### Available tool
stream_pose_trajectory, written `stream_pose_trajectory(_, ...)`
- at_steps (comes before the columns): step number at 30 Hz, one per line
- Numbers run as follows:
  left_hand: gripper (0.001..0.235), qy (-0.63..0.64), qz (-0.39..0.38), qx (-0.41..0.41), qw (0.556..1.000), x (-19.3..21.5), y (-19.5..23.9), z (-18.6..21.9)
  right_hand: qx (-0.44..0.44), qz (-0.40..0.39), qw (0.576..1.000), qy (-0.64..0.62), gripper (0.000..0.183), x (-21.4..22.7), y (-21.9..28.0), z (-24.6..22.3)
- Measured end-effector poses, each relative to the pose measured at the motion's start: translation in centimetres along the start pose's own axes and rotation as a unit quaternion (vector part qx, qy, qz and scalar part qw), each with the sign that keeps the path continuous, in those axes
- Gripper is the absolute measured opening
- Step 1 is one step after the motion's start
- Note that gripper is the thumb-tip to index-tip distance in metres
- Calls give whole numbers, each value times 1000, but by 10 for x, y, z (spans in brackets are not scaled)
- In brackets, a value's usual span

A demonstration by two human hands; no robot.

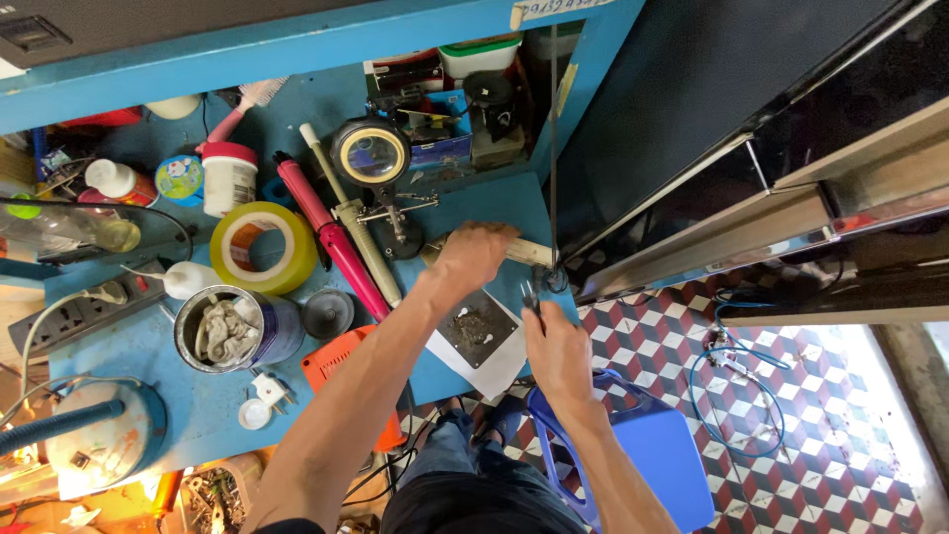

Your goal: The person uses a heat gun to apply heat to a black plastic fuse box while holding it with the left hand. They then use a screwdriver to adjust internal components and wires, occasionally using pliers to manipulate wires. The person continues to heat and adjust the fuse box throughout the clip.

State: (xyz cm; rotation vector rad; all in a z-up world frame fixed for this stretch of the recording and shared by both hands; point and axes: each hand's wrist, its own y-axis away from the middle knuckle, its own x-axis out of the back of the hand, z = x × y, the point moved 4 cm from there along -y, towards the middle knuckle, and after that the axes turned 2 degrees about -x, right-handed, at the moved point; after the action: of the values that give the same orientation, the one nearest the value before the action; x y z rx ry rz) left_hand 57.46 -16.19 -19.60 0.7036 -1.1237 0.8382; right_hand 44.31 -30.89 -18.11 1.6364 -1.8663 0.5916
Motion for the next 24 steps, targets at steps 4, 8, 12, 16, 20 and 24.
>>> stream_pose_trajectory(4,46,25,-66,23,997,-5,13,-10,-19,-14,996,84,25,-25,-23,1)
stream_pose_trajectory(8,33,63,-14,-8,998,1,24,-7,-3,-45,992,119,27,-41,-33,3)
stream_pose_trajectory(12,33,87,-14,-5,996,2,25,-10,-6,-52,992,116,24,-45,-30,2)
stream_pose_trajectory(16,34,85,-13,-10,996,1,27,-7,-12,-48,995,81,26,-37,-28,0)
stream_pose_trajectory(20,32,92,-8,3,996,3,33,-3,-16,-32,997,63,26,-30,-35,-3)
stream_pose_trajectory(24,32,79,-13,5,997,0,30,-5,4,-36,995,88,25,-36,-39,-5)
